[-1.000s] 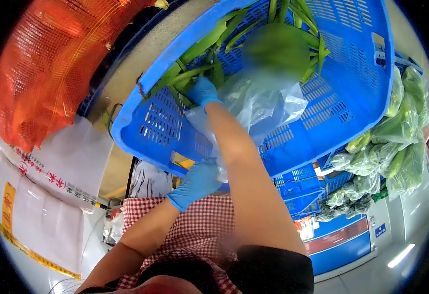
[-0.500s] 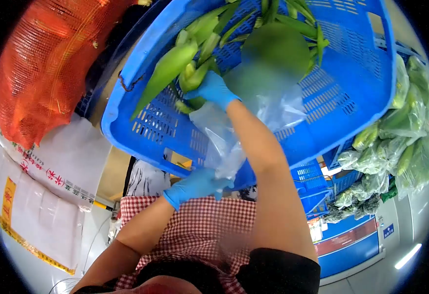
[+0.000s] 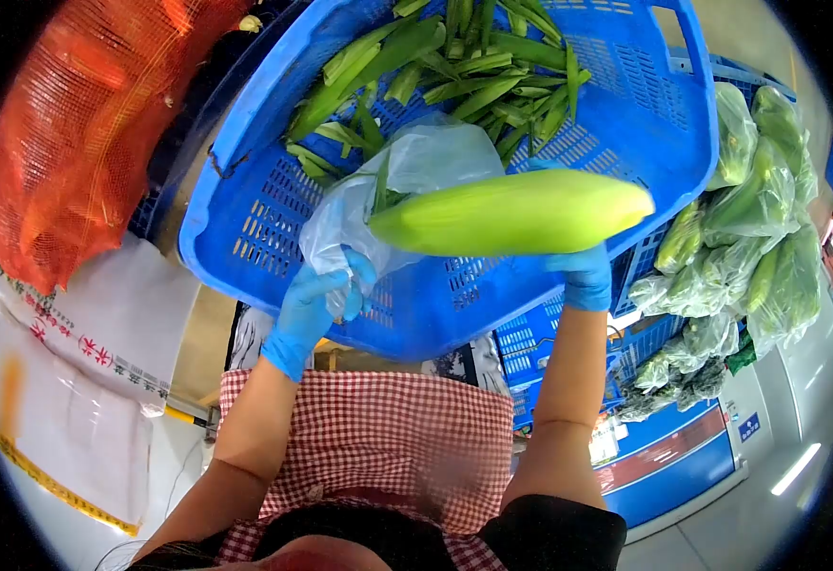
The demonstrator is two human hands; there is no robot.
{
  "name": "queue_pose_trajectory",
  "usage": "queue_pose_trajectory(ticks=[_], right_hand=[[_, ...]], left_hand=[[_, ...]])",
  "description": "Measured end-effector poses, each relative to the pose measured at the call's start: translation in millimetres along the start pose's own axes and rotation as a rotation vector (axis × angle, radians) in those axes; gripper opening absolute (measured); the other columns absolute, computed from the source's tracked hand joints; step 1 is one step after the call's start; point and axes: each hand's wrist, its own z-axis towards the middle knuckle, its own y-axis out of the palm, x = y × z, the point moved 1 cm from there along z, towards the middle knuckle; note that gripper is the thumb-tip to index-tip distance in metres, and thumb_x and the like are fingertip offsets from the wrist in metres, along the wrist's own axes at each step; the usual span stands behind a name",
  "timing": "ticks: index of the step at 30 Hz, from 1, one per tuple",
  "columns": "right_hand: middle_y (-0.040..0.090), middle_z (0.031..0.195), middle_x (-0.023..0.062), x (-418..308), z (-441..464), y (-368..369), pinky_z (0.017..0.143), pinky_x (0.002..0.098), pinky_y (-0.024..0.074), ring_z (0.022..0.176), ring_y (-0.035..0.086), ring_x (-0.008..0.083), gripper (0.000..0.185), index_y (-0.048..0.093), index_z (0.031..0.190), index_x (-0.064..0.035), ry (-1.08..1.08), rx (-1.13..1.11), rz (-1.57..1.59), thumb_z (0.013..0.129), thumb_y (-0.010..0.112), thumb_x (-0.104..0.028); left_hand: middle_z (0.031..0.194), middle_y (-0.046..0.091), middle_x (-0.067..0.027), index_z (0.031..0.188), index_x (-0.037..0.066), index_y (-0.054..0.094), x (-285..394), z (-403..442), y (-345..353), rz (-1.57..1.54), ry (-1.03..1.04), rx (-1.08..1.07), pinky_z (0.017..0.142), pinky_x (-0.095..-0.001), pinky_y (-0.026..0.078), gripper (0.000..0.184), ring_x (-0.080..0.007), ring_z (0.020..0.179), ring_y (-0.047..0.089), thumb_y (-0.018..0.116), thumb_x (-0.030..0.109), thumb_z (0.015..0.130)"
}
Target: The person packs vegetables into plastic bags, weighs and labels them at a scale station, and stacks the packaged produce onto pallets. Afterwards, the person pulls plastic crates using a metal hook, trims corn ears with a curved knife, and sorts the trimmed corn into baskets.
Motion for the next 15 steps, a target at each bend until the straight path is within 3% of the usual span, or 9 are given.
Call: queue_pose_trajectory(ticks=[1,5,6,9,11,13,15], right_hand=[[0.047,0.122,0.0107,-6.5,5.7,20.1,0.094,0.038,0.0385,0.111,0.047,0.0259,0.076,0.041,0.124,-0.0027,-0.016,-0.171,-0.152,0.062,0.077,-0.026],[0.055,0.113,0.0102,0.3,42.0,90.2,0.087,0.0311,0.0425,0.101,0.053,0.0207,0.055,0.052,0.115,-0.0069,-0.098,-0.409,-0.779,0.064,0.072,-0.016],[0.056,0.109,0.0118,-3.3,46.0,98.2,0.083,0.0332,0.0444,0.098,0.055,0.0235,0.048,0.054,0.112,-0.0072,0.203,-0.524,-0.563,0.067,0.068,-0.013],[0.057,0.106,0.0142,42.3,105.6,110.1,0.083,0.0344,0.0436,0.095,0.056,0.0282,0.044,0.054,0.115,-0.007,0.125,-0.448,-0.629,0.072,0.061,-0.007],[0.056,0.109,0.0141,83.4,168.6,131.4,0.08,0.0392,0.0453,0.095,0.056,0.03,0.038,0.055,0.113,-0.0077,-0.222,-0.408,-0.941,0.075,0.052,-0.007],[0.055,0.111,0.0133,144.2,213.3,165.1,0.085,0.04,0.0419,0.101,0.053,0.029,0.035,0.056,0.111,-0.0077,-0.431,-0.516,-0.982,0.077,0.048,-0.006],[0.055,0.107,0.011,186.7,239.1,195.0,0.084,0.0391,0.0404,0.099,0.051,0.0277,0.031,0.058,0.107,-0.0093,-0.535,-0.389,-1.375,0.077,0.049,-0.008]], left_hand=[[0.083,0.057,-0.0098,0.106,0.0,0.051,0.5,-1.5,-0.1,0.004,0.007,-0.013,0.054,-0.0279,0.046,0.03,-0.0148,0.054,0.053,0.052,0.011,0.078],[0.082,0.056,-0.0082,0.109,0.002,0.047,-4.5,-0.9,-8.3,0.054,-0.084,-0.101,0.056,-0.0275,0.047,0.034,-0.014,0.056,0.053,0.055,0.009,0.076],[0.082,0.056,-0.0075,0.108,0.002,0.047,-1.4,-1.6,-9.7,0.027,-0.078,-0.076,0.056,-0.0272,0.047,0.034,-0.0137,0.055,0.053,0.056,0.009,0.076],[0.077,0.055,-0.0054,0.101,0.004,0.051,0.0,-4.8,-7.1,0.048,-0.103,-0.06,0.055,-0.0261,0.046,0.027,-0.0123,0.054,0.052,0.057,0.01,0.076],[0.074,0.054,-0.0047,0.095,0.005,0.053,-3.9,-4.1,-8.8,0.11,-0.112,-0.034,0.053,-0.0252,0.043,0.021,-0.0119,0.053,0.051,0.058,0.008,0.075],[0.07,0.053,-0.0047,0.088,0.005,0.055,-10.1,0.2,-17.2,0.195,-0.113,0.024,0.049,-0.0242,0.038,0.015,-0.012,0.052,0.049,0.058,0.006,0.073],[0.066,0.053,-0.0034,0.082,0.005,0.055,-3.7,0.0,-20.8,0.222,-0.098,0.079,0.048,-0.0226,0.037,0.01,-0.0112,0.051,0.049,0.058,0.008,0.074]])
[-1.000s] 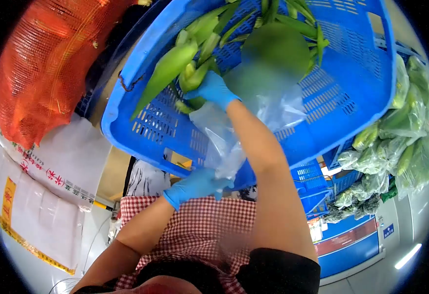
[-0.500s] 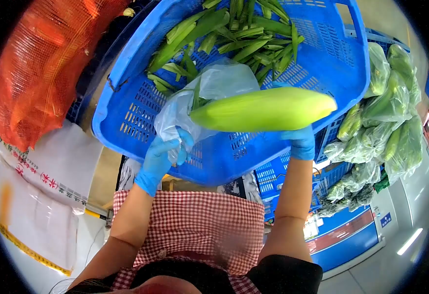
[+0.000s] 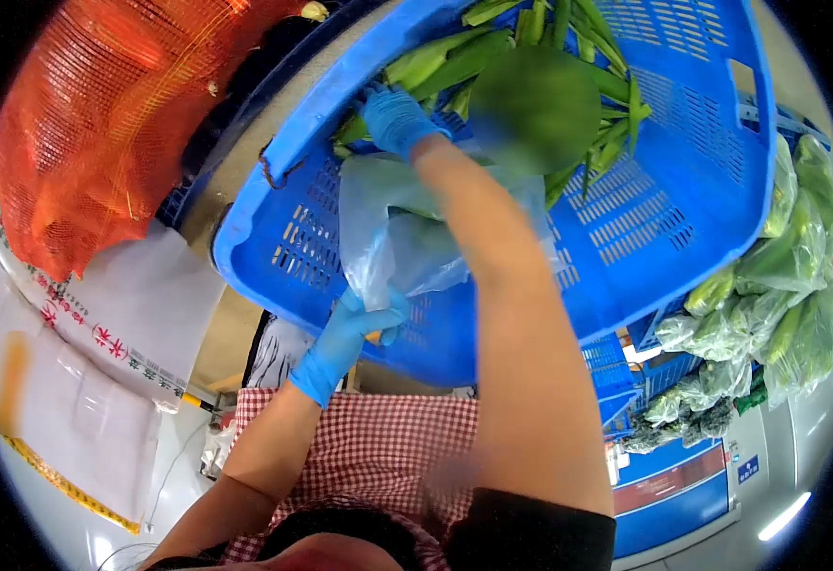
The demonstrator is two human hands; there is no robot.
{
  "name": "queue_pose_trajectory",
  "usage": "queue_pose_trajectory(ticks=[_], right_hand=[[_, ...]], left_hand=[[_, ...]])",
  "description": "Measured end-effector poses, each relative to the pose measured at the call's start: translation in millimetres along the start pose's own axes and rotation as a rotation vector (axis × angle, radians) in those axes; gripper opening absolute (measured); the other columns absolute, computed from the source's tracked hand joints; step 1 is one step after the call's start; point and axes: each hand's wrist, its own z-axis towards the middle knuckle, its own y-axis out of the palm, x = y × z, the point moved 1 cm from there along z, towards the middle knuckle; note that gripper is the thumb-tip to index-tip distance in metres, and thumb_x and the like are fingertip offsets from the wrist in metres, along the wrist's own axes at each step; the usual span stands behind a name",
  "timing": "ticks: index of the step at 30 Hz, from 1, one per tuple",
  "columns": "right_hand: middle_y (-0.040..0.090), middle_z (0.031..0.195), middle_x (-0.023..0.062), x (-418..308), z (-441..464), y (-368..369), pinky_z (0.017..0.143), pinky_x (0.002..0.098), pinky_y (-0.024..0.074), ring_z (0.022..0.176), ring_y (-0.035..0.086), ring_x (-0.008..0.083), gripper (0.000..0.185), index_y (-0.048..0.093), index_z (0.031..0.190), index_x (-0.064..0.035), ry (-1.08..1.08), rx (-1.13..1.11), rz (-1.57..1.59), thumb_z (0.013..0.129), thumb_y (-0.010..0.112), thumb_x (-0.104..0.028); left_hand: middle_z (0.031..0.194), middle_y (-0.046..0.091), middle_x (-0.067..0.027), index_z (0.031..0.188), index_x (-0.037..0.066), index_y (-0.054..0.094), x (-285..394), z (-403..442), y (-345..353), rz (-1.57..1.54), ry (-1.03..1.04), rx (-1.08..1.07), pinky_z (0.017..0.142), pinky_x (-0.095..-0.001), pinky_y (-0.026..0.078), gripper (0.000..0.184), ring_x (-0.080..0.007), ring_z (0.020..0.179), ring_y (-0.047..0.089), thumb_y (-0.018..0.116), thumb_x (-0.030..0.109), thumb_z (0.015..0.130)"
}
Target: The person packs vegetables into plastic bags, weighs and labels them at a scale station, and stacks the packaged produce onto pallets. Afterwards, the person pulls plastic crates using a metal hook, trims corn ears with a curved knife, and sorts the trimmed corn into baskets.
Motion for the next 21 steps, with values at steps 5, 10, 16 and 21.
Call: queue_pose_trajectory(ticks=[5,10,16,21], right_hand=[[0.051,0.093,0.0077,9.4,-3.3,60.6,0.075,0.0324,0.0373,0.088,0.047,0.023,0.025,0.059,0.097,-0.0097,-0.007,0.015,-0.667,0.074,0.051,-0.013],[0.05,0.099,0.0115,24.0,-59.5,-20.8,0.082,0.0382,0.0361,0.094,0.046,0.0256,0.043,0.057,0.104,-0.0036,0.176,0.057,-0.445,0.064,0.063,-0.017],[0.051,0.105,0.011,4.3,-181.9,-166.2,0.083,0.0344,0.0416,0.097,0.049,0.0241,0.057,0.054,0.109,-0.0022,0.644,0.604,0.602,0.059,0.076,-0.018],[0.052,0.114,0.0071,-83.2,-348.9,-256.1,0.087,0.0318,0.0424,0.101,0.05,0.0183,0.054,0.046,0.118,-0.0032,0.701,0.526,1.309,0.068,0.068,-0.003]], left_hand=[[0.064,0.054,-0.0039,0.081,0.005,0.055,1.1,-1.9,-9.8,0.109,-0.11,0.05,0.048,-0.022,0.037,0.009,-0.0113,0.05,0.05,0.059,0.009,0.073],[0.072,0.055,-0.0048,0.084,0.004,0.055,-2.5,-3.0,-3.7,0.042,-0.034,-0.005,0.055,-0.0239,0.04,0.013,-0.0123,0.061,0.052,0.059,0.009,0.073],[0.091,0.054,-0.0026,0.106,0.004,0.049,-38.1,-33.8,-4.2,-0.158,0.06,0.03,0.075,-0.0263,0.041,0.033,-0.0134,0.082,0.051,0.058,0.006,0.074],[0.086,0.046,-0.0021,0.12,0.004,0.039,-43.1,-122.2,94.0,-0.131,0.154,-0.044,0.069,-0.0258,0.037,0.052,-0.0124,0.078,0.043,0.057,0.006,0.072]])
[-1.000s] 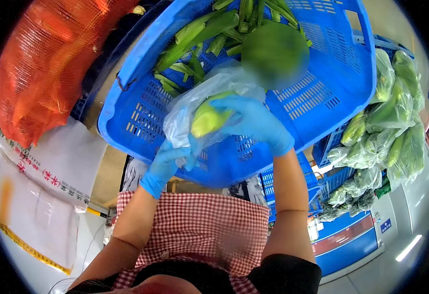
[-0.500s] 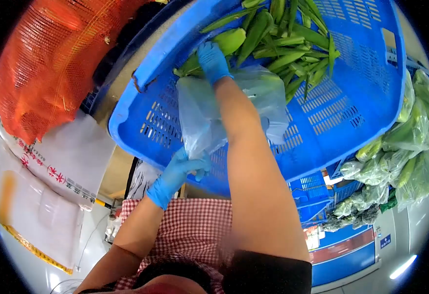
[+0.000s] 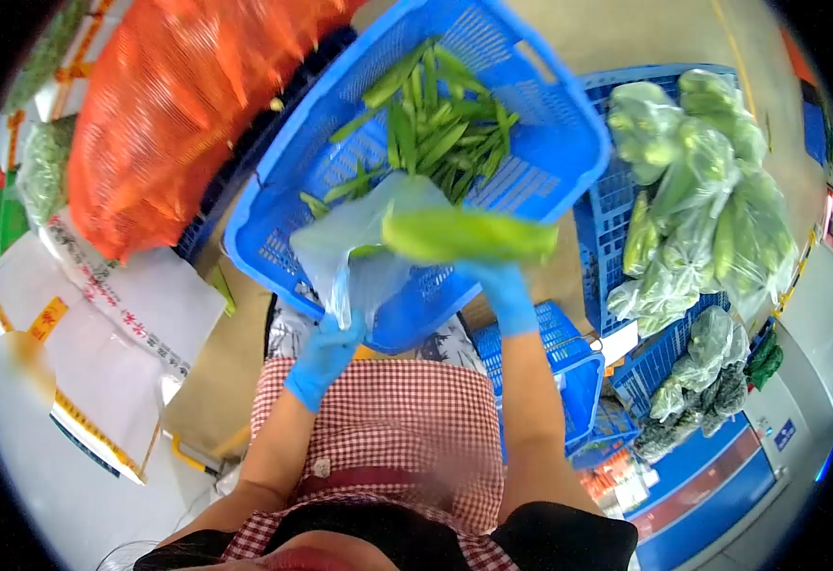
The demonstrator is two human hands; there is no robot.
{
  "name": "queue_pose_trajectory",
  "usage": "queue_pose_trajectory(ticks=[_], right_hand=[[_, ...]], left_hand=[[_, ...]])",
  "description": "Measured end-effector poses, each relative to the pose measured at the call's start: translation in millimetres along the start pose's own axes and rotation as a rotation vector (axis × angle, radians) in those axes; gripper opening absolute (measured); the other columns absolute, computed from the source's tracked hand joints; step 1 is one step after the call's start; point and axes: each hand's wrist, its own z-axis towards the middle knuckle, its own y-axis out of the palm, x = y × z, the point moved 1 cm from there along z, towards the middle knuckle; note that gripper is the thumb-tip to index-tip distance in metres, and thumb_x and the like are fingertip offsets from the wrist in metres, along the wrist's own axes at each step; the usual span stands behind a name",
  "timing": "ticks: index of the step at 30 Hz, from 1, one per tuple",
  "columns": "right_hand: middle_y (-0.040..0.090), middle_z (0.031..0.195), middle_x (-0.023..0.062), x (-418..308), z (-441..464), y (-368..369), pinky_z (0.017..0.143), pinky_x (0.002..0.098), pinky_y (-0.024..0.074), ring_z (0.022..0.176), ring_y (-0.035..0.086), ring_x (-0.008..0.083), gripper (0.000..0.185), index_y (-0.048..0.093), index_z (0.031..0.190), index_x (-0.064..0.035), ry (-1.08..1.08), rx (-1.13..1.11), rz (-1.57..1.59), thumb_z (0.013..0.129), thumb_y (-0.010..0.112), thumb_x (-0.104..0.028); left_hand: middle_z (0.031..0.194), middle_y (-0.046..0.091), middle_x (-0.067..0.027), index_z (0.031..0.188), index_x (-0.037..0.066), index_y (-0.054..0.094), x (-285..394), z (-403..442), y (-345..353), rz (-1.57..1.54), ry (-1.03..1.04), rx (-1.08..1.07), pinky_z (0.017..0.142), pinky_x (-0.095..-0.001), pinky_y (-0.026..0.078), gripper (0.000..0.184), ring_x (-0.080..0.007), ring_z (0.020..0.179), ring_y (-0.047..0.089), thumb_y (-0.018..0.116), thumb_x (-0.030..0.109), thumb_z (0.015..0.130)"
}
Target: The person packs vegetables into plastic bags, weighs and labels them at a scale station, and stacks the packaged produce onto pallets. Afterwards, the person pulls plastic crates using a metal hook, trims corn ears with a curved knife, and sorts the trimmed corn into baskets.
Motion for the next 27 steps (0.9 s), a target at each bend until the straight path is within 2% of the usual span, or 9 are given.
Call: queue_pose_trajectory(ticks=[9,11,15,16,19,21,25,26,27], right_hand=[[0.049,0.12,0.0087,-136.5,-218.1,82.8,0.095,0.0358,0.035,0.111,0.046,0.0209,0.065,0.043,0.121,-0.0056,-0.316,-0.415,-0.086,0.065,0.073,-0.019],[0.051,0.116,0.0102,-156.5,-253.3,111.6,0.094,0.037,0.0349,0.109,0.048,0.0248,0.062,0.047,0.117,-0.0069,-0.679,-0.283,-0.649,0.062,0.073,-0.02],[0.055,0.103,0.0102,-136.2,-352.3,151.2,0.095,0.0387,0.032,0.101,0.049,0.0296,0.056,0.052,0.113,-0.0098,-0.325,-0.057,-1.112,0.059,0.066,-0.011],[0.055,0.106,0.0134,-135.7,-382.7,149.8,0.096,0.0396,0.0299,0.104,0.048,0.0306,0.051,0.051,0.116,-0.0078,-0.543,0.089,-0.904,0.066,0.058,-0.009],[0.054,0.109,0.017,-120.1,-473.2,153.6,0.095,0.0404,0.0299,0.103,0.048,0.0316,0.042,0.05,0.116,-0.005,-0.453,0.317,-0.586,0.075,0.05,-0.012],[0.055,0.105,0.0174,-97.8,-532.9,162.8,0.092,0.0401,0.0318,0.1,0.049,0.0316,0.039,0.052,0.114,-0.0045,-0.234,0.388,-0.647,0.076,0.05,-0.014],[0.057,0.098,0.0183,-38.0,-649.3,193.5,0.087,0.0397,0.0358,0.092,0.052,0.0317,0.035,0.055,0.109,-0.0035,0.216,0.398,-0.747,0.077,0.051,-0.019],[0.057,0.096,0.0185,-22.1,-676.9,201.8,0.085,0.0395,0.0368,0.09,0.053,0.0317,0.034,0.055,0.107,-0.0033,0.324,0.393,-0.749,0.078,0.052,-0.02],[0.058,0.094,0.0187,-4.9,-702.9,210.5,0.084,0.0394,0.0378,0.089,0.053,0.0317,0.033,0.056,0.106,-0.003,0.419,0.39,-0.739,0.078,0.052,-0.021]], left_hand=[[0.073,0.04,-0.0013,0.103,0.006,0.043,35.9,-263.9,134.7,0.179,-0.242,-0.443,0.069,-0.0299,0.032,0.041,-0.0139,0.067,0.038,0.064,0.016,0.069],[0.07,0.039,-0.0008,0.098,0.005,0.043,54.4,-298.8,117.1,0.376,-0.347,-0.681,0.067,-0.0272,0.032,0.041,-0.0131,0.066,0.038,0.067,0.019,0.068],[0.077,0.042,-0.0009,0.104,0.002,0.041,61.0,-346.7,110.4,0.776,-0.742,-1.038,0.067,-0.022,0.033,0.049,-0.0109,0.072,0.04,0.07,0.019,0.068],[0.082,0.045,-0.0013,0.109,0.001,0.04,53.2,-356.3,104.8,0.889,-0.86,-1.135,0.069,-0.0215,0.034,0.052,-0.0107,0.075,0.042,0.07,0.019,0.069],[0.116,0.037,-0.0016,0.139,0.006,0.005,12.5,-386.4,117.4,0.984,-1.06,-1.338,0.087,-0.0243,0.035,0.09,-0.0103,0.103,0.037,0.067,0.011,0.074],[0.112,0.038,-0.0011,0.139,0.007,0.007,-7.7,-411.8,133.1,0.926,-1.262,-1.347,0.084,-0.0236,0.035,0.087,-0.0104,0.1,0.037,0.065,0.009,0.074],[0.096,0.044,-0.0056,0.137,0.004,0.009,-66.4,-455.9,156.4,1.234,-0.983,-1.826,0.07,-0.0249,0.039,0.082,-0.0128,0.082,0.043,0.064,0.012,0.076],[0.089,0.047,-0.0061,0.133,0.001,0.018,-77.7,-469.0,173.8,1.259,-1.207,-1.806,0.07,-0.026,0.039,0.076,-0.0127,0.081,0.044,0.065,0.017,0.076],[0.104,0.051,-0.0117,0.116,-0.008,0.042,-112.4,-475.2,141.4,1.192,-0.994,-1.816,0.082,-0.026,0.038,0.061,-0.0172,0.096,0.046,0.067,0.027,0.072]])
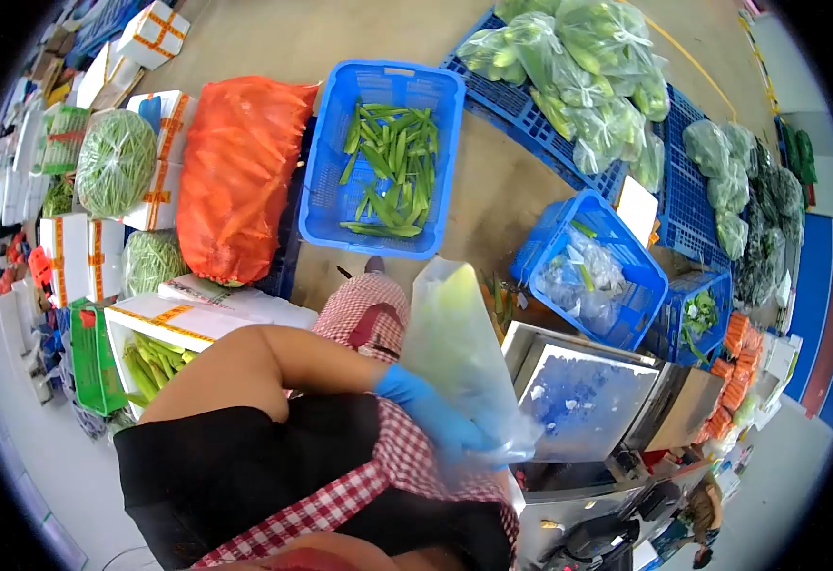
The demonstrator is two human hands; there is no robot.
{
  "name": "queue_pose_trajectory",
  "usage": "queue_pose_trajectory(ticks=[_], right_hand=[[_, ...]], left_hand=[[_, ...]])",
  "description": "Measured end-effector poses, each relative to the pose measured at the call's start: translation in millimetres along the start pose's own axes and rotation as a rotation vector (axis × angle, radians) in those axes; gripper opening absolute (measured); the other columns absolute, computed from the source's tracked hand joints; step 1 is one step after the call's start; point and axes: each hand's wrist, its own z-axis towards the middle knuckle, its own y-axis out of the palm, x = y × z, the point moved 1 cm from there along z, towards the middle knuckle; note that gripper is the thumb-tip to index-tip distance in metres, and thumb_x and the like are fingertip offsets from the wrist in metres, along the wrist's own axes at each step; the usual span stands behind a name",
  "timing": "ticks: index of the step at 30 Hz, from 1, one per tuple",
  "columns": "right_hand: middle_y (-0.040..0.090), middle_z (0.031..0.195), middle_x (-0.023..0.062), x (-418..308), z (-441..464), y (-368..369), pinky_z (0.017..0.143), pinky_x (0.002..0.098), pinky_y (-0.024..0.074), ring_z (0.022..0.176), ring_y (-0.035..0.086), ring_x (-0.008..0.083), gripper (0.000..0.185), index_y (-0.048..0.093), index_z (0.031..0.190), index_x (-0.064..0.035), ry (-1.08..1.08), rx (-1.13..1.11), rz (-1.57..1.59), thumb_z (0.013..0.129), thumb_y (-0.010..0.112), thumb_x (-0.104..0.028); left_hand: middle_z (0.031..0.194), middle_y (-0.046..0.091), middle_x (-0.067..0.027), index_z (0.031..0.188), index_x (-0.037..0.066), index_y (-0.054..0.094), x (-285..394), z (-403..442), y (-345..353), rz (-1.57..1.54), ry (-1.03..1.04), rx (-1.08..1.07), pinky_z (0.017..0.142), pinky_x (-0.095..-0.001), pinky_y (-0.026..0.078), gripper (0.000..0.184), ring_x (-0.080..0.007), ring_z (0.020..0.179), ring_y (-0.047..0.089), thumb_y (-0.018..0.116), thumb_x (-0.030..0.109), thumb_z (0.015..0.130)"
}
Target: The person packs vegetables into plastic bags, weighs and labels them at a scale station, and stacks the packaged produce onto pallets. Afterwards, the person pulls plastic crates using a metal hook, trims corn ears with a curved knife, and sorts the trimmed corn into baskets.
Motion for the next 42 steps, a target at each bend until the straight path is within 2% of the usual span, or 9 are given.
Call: queue_pose_trajectory(ticks=[5,8,12,20,29,35,39,41,42], right_hand=[[0.06,0.085,0.0197,81.9,-93.2,65.6,0.076,0.0388,0.0427,0.079,0.057,0.0317,0.032,0.059,0.099,-0.0018,0.303,-0.104,0.034,0.08,0.053,-0.026],[0.061,0.08,0.0203,110.8,-132.2,97.1,0.072,0.0384,0.0457,0.074,0.059,0.0317,0.033,0.062,0.096,-0.001,0.334,0.006,0.097,0.081,0.054,-0.029],[0.048,0.045,0.0146,145.9,-198.0,63.5,0.043,0.0407,0.0353,0.039,0.046,0.0311,0.043,0.051,0.041,-0.0051,0.218,0.673,0.081,0.078,0.059,-0.026],[0.048,0.048,0.0166,242.8,-269.9,51.9,0.068,0.0383,0.0438,0.049,0.049,0.0332,0.031,0.051,0.046,-0.0045,0.625,1.089,-0.031,0.071,0.063,-0.018],[0.06,0.082,0.0164,285.3,-183.1,183.0,0.089,0.0482,0.0335,0.08,0.057,0.0288,0.016,0.065,0.079,-0.0064,1.019,0.661,0.255,0.07,0.053,-0.013],[0.05,0.111,0.0213,224.7,-223.0,158.8,0.092,0.0414,0.0352,0.099,0.05,0.0318,0.042,0.053,0.11,-0.0008,1.075,1.386,0.375,0.07,0.059,-0.014],[0.047,0.119,0.0219,213.0,-311.8,259.9,0.092,0.0382,0.0369,0.104,0.048,0.0344,0.052,0.046,0.118,0.0021,1.938,1.606,0.714,0.071,0.062,-0.013],[0.051,0.108,0.0251,207.5,-348.5,343.5,0.086,0.0401,0.0404,0.1,0.051,0.0339,0.073,0.032,0.127,0.0,2.562,0.884,0.182,0.069,0.064,-0.031],[0.048,0.113,0.0263,201.2,-366.1,353.7,0.088,0.0394,0.0395,0.103,0.049,0.0342,0.082,0.028,0.129,0.0005,2.616,0.864,0.446,0.067,0.067,-0.035]], left_hand=[[0.089,0.058,-0.0108,0.092,-0.005,0.054,-12.6,81.0,25.2,-0.617,-0.235,0.12,0.062,-0.0214,0.044,0.032,-0.0116,0.07,0.055,0.063,0.02,0.074],[0.075,0.049,0.0008,0.084,0.007,0.054,-9.8,135.4,15.0,-0.603,-0.035,0.326,0.05,-0.0204,0.035,0.01,-0.0054,0.058,0.042,0.059,0.013,0.077],[0.101,0.056,-0.0064,0.124,0.003,0.043,-1.7,212.1,16.9,-0.088,-0.127,0.395,0.068,-0.0233,0.044,0.051,-0.0124,0.08,0.053,0.057,0.008,0.076],[0.082,0.057,-0.0035,0.116,0.0,0.05,-28.1,378.6,-12.4,-0.117,-0.219,0.303,0.068,-0.027,0.043,0.04,-0.0111,0.074,0.052,0.054,0.013,0.079],[0.071,0.054,-0.0025,0.109,-0.002,0.053,-155.6,428.9,-50.1,0.226,-0.581,0.305,0.06,-0.0225,0.041,0.036,-0.0108,0.062,0.051,0.055,0.009,0.075],[0.071,0.056,-0.0025,0.1,-0.001,0.058,-163.5,436.5,-51.3,0.333,-0.579,0.219,0.063,-0.0239,0.041,0.029,-0.0112,0.065,0.052,0.056,0.017,0.078],[0.076,0.058,-0.0032,0.095,0.002,0.06,-167.8,440.0,-53.0,0.338,-0.717,0.261,0.063,-0.0246,0.042,0.026,-0.0117,0.068,0.053,0.061,0.02,0.076],[0.074,0.057,-0.0021,0.089,0.005,0.061,-159.2,442.2,-37.4,0.36,-0.75,0.313,0.062,-0.0247,0.041,0.022,-0.0123,0.068,0.053,0.062,0.022,0.075],[0.075,0.058,-0.0023,0.088,0.006,0.061,-160.5,443.2,-38.0,0.387,-0.734,0.311,0.062,-0.0248,0.042,0.021,-0.0124,0.069,0.054,0.062,0.022,0.075]])
